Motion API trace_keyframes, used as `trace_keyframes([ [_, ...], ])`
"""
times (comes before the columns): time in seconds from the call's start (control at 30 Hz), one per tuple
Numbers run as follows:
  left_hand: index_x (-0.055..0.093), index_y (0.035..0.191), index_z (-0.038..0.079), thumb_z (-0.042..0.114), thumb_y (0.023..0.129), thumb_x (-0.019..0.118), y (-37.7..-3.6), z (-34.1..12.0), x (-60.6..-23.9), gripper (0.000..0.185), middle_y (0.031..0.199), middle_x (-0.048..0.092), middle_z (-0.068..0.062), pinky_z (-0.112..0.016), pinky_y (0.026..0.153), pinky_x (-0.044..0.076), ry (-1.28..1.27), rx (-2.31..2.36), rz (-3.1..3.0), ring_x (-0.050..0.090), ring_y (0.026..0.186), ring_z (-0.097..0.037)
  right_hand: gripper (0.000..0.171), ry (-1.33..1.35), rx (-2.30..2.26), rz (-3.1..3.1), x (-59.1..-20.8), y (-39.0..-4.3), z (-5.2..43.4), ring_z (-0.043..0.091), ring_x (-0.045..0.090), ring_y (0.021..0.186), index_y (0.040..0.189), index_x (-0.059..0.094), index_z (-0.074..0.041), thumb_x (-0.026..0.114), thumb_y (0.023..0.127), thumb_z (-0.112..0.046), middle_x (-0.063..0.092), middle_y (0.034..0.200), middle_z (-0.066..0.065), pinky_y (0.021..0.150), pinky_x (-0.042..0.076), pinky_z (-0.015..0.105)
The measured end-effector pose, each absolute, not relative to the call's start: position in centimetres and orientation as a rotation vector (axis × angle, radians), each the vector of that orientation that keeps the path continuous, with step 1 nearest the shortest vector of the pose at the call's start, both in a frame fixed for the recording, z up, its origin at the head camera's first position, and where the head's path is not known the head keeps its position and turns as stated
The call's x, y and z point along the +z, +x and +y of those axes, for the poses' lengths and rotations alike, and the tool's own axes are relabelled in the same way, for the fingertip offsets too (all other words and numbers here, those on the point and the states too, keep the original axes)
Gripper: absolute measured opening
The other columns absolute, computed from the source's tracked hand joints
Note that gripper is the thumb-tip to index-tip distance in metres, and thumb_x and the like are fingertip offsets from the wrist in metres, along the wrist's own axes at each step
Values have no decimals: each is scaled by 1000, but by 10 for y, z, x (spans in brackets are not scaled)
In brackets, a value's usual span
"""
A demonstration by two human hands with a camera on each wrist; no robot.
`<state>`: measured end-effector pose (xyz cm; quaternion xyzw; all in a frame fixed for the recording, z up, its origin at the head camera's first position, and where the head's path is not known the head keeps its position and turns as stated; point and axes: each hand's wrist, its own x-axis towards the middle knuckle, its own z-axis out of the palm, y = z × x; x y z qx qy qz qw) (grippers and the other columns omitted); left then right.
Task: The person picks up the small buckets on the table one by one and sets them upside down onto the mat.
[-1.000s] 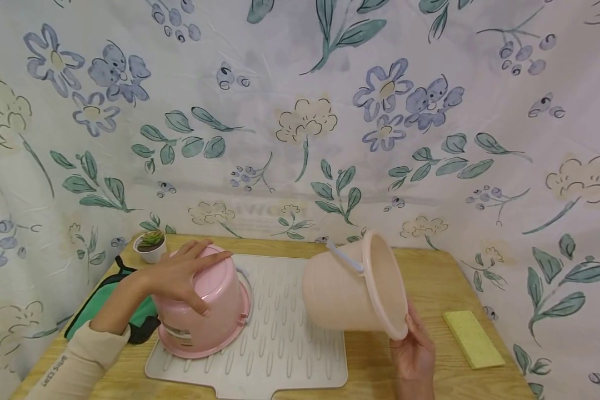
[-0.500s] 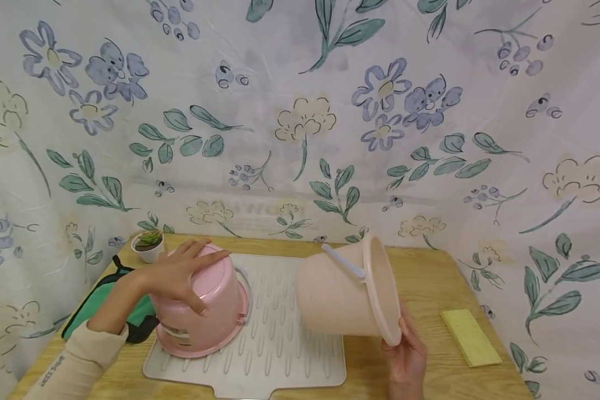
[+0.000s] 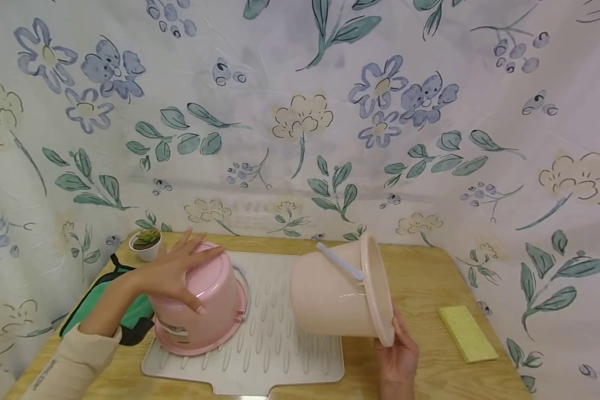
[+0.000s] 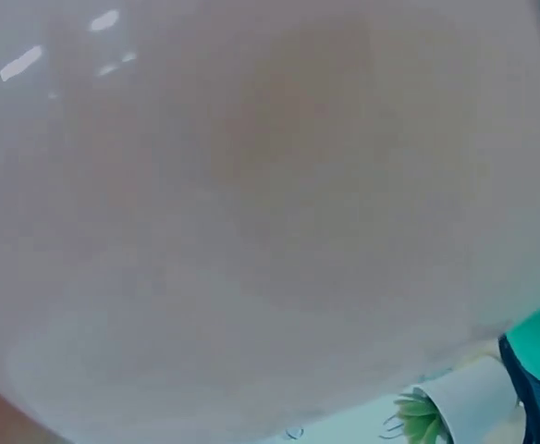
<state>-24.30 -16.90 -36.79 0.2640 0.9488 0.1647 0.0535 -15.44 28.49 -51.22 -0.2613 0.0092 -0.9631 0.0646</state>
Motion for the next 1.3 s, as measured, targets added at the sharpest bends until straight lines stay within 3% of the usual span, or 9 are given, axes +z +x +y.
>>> trace_keyframes([
  [0.2,28,143,38,79,53,64,-237,-167,-372,105,153,11,-8,-70,98,-1,871,581,3013,-4,140,-32,45,-757,-2918,-7,-512,-154,280,31,60,100,140,30,4,15,100,-8,51,120,27,76,52,36],
  [0.37,25,144,37,76,58,64,-229,-159,-373,103,150,19,-6,-66,99,17,978,743,3074,20,135,-34,46,-764,-2906,-90,-512,-152,275,34,58,103,138,31,5,13,99,-11,50,119,27,79,52,37],
  [0.47,24,145,37,75,58,66,-225,-154,-372,103,149,22,-4,-64,95,25,1001,821,3078,26,133,-34,45,-784,-2884,-119,-512,-152,273,33,58,100,132,37,6,13,100,-12,51,116,26,78,52,37],
  [0.73,30,143,32,50,64,78,-216,-144,-374,95,145,29,2,-59,96,31,1083,1110,3069,30,131,-24,47,-734,-2901,-130,-509,-150,266,33,60,95,121,48,10,14,101,-15,55,111,25,77,52,35],
  [0.97,38,141,16,22,66,80,-206,-131,-377,86,141,37,-2,-54,98,31,1275,1603,2876,33,129,-21,34,-739,-2903,-90,-510,-147,260,31,61,84,105,52,13,24,97,-4,59,97,25,74,51,32],
  [1.17,36,141,14,26,69,78,-197,-118,-378,84,141,37,-7,-37,98,37,1287,1707,2766,34,128,-20,35,-774,-2880,-145,-512,-147,255,31,60,86,106,52,14,23,95,-4,57,99,26,76,51,31],
  [1.3,36,141,12,32,72,77,-194,-110,-380,83,141,36,-6,-40,98,37,1305,1766,2690,34,129,-21,35,-782,-2891,-135,-513,-146,253,31,60,87,106,52,14,23,95,-3,57,99,25,77,51,31],
])
